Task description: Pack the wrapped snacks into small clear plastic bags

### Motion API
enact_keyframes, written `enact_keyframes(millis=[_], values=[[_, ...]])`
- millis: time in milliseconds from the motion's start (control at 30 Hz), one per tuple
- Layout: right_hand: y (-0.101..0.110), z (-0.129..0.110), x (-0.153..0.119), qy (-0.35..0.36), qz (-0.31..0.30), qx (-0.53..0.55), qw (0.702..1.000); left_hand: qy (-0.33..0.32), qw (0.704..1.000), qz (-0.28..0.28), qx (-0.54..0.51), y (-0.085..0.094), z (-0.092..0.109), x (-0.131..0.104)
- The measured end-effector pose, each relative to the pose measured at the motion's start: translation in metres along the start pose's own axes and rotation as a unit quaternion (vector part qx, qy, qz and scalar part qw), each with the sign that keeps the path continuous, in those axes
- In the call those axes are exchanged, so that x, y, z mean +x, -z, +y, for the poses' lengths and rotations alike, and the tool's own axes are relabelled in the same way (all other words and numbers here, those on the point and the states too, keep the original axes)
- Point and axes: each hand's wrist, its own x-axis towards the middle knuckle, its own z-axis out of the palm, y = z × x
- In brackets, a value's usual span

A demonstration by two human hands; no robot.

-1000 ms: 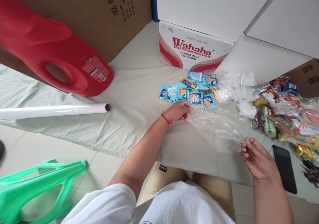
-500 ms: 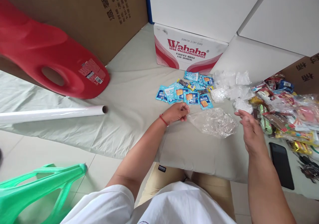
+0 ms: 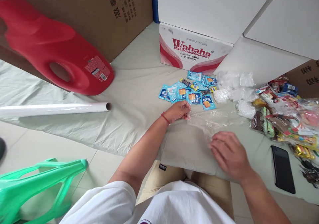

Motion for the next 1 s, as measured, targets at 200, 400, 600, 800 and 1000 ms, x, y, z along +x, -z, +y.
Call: enact_keyframes(millis=[200, 400, 600, 800, 1000], values=[[-0.058, -0.043, -0.056, -0.055, 0.007, -0.02, 0.998, 0.015, 0.997, 0.07, -0.034, -0.002, 0.007, -0.002], [-0.09, -0.062, -0.068, -0.144, 0.02, 0.0, 0.989, -0.004, 0.991, 0.128, -0.045, -0.003, 0.014, -0.008], [-0.094, -0.067, -0.073, -0.143, 0.041, 0.026, 0.989, -0.043, 0.975, 0.219, -0.012, -0.009, 0.006, 0.002], [-0.095, -0.069, -0.071, -0.175, 0.036, 0.032, 0.983, -0.343, 0.779, 0.411, 0.325, -0.044, -0.002, -0.03], [-0.091, -0.07, -0.059, -0.248, 0.056, 0.164, 0.953, -0.284, 0.795, 0.158, 0.513, -0.072, -0.021, -0.053]])
